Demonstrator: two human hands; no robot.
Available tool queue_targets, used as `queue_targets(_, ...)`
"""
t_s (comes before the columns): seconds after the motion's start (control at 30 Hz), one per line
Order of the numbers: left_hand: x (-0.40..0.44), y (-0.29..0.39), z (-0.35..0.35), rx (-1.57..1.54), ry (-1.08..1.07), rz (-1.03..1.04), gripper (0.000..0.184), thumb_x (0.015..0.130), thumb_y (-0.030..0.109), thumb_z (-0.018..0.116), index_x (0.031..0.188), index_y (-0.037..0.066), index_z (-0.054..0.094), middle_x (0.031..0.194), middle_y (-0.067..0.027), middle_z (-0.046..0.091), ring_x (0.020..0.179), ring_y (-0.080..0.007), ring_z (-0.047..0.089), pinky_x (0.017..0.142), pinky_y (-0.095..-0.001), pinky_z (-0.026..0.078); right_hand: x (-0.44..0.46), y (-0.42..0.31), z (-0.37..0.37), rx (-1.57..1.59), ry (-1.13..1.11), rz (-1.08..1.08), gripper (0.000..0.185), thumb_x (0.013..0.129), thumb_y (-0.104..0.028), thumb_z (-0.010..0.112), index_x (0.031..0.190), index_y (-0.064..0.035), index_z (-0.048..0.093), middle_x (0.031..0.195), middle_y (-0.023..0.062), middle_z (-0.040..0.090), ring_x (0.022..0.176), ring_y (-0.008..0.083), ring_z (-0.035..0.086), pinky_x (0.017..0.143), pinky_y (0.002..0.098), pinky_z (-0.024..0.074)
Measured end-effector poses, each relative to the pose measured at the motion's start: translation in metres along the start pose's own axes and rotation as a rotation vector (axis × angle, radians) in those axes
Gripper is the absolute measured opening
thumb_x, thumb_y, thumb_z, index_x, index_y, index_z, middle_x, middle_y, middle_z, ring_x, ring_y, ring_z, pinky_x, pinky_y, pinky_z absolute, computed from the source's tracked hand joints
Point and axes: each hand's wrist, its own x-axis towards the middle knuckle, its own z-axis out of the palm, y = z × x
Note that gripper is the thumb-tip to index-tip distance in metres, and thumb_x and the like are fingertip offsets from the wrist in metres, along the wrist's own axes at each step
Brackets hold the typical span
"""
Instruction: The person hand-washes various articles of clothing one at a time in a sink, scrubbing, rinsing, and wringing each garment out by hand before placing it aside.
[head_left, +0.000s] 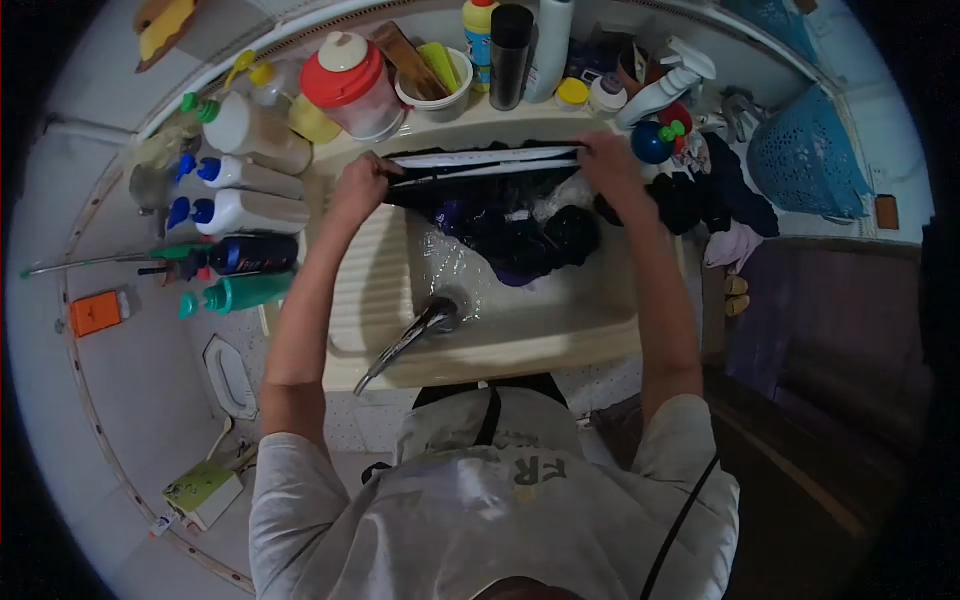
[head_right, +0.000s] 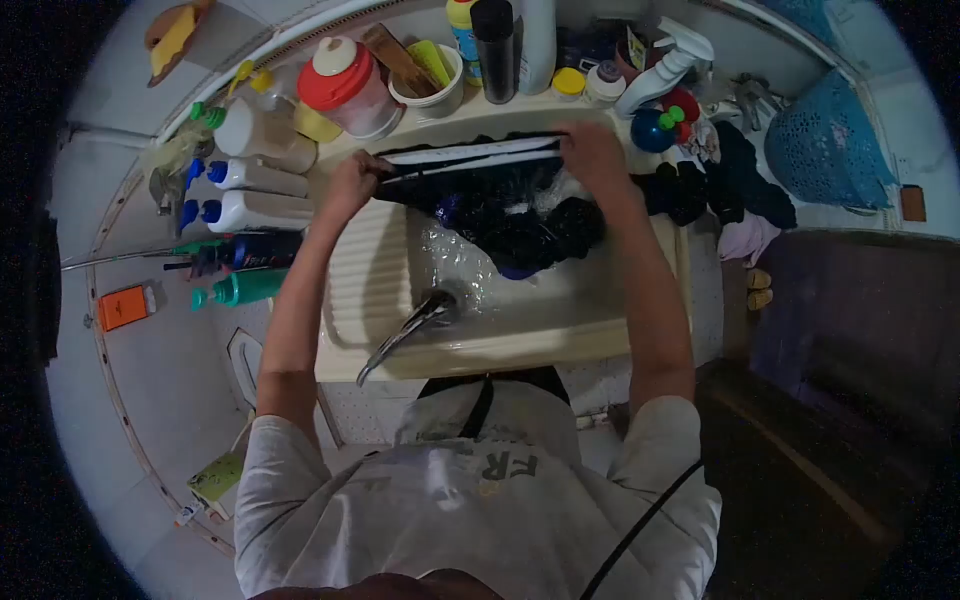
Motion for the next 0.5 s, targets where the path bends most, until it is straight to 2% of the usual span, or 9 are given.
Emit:
queue_targets(0.03,-0.002,0.015,-0.027,0.013,0.03,0.066,0.03,0.069,0.003,0.044,0.087,0.006,0.068,0.085,-0.0177,0.063,0.085,-0.0338,0.06,0.078,-0.0379,0.047,0.004,-0.022,-0.033,-0.058,0.03,-0.02,0.029,0.075,-0.006,0.051,0.101,-0.0059,0.065,0.082,0.0197,0.063,0.079,0.0331,0.061,0.073,0.0374,0.0484)
queue_targets(0.13,0.002,0.056,-0.113,0.094,0.193,0.277,0.03,0.07,0.003,0.043,0.088,0.004,0.067,0.081,-0.019,0.063,0.081,-0.0321,0.062,0.074,-0.038,0.048,0.01,-0.091,-0.126,-0.085,0.123,-0.03,0.032,0.077,-0.01,0.048,0.104,-0.0067,0.064,0.071,0.0149,0.063,0.068,0.0229,0.062,0.064,0.0331,0.0488)
queue_targets(0.17,-0.005,0.081,-0.144,0.088,0.205,0.283,0.031,0.071,0.003,0.043,0.09,0.003,0.067,0.08,-0.0174,0.063,0.079,-0.0266,0.061,0.073,-0.0341,0.047,0.01,-0.114,-0.154,-0.091,0.169,-0.07,0.032,0.077,-0.011,0.048,0.104,-0.0071,0.065,0.068,0.0133,0.062,0.066,0.0178,0.062,0.063,0.031,0.0485)
queue_targets(0.2,-0.012,0.106,-0.176,0.085,0.213,0.287,0.032,0.071,0.002,0.042,0.092,0.002,0.067,0.079,-0.0157,0.062,0.077,-0.0212,0.06,0.073,-0.0302,0.047,0.011,-0.136,-0.185,-0.156,0.274,-0.193,0.031,0.078,-0.011,0.049,0.104,-0.0065,0.064,0.077,0.0136,0.064,0.069,0.0217,0.063,0.067,0.0329,0.05)
queue_targets(0.23,-0.012,0.12,-0.204,0.134,0.274,0.4,0.028,0.073,0.004,0.044,0.09,0.003,0.066,0.078,-0.0163,0.064,0.075,-0.0241,0.062,0.071,-0.034,0.048,0.01,-0.149,-0.208,-0.218,0.377,-0.314,0.029,0.079,-0.011,0.05,0.105,-0.0058,0.064,0.086,0.0139,0.066,0.072,0.0255,0.064,0.071,0.0348,0.0515)
queue_targets(0.27,-0.014,0.134,-0.231,0.183,0.328,0.509,0.024,0.076,0.006,0.045,0.088,0.003,0.066,0.077,-0.017,0.065,0.074,-0.0271,0.064,0.07,-0.0378,0.049,0.002,-0.161,-0.211,-0.226,0.386,-0.318,0.029,0.079,-0.011,0.05,0.105,-0.0058,0.064,0.086,0.0139,0.066,0.072,0.0255,0.064,0.071,0.0348,0.0515)
queue_targets(0.33,-0.046,0.208,-0.273,0.207,0.395,0.073,0.022,0.082,0.012,0.046,0.09,0.004,0.065,0.077,-0.0131,0.066,0.071,-0.0214,0.064,0.067,-0.0352,0.05,0.001,-0.107,-0.268,-0.188,0.331,-0.263,0.03,0.079,-0.011,0.05,0.105,-0.0063,0.063,0.087,0.0131,0.066,0.073,0.025,0.064,0.071,0.0347,0.0516)
queue_targets(0.37,-0.003,0.172,-0.309,0.204,0.389,0.079,0.022,0.082,0.012,0.046,0.09,0.004,0.065,0.077,-0.0131,0.066,0.071,-0.0214,0.064,0.067,-0.0352,0.05,0.025,-0.047,-0.32,-0.168,0.3,-0.229,0.03,0.079,-0.011,0.05,0.106,-0.0065,0.063,0.088,0.0127,0.066,0.073,0.0248,0.064,0.071,0.0347,0.0516)
queue_targets(0.5,0.074,-0.155,-0.546,-0.007,0.261,-0.003,0.022,0.083,0.014,0.047,0.091,0.004,0.065,0.074,-0.0113,0.065,0.069,-0.0189,0.063,0.065,-0.0337,0.05,0.002,-0.055,-0.322,-0.08,0.169,-0.093,0.03,0.079,-0.012,0.05,0.107,-0.0074,0.063,0.09,0.0113,0.066,0.075,0.0238,0.064,0.072,0.0346,0.0517)
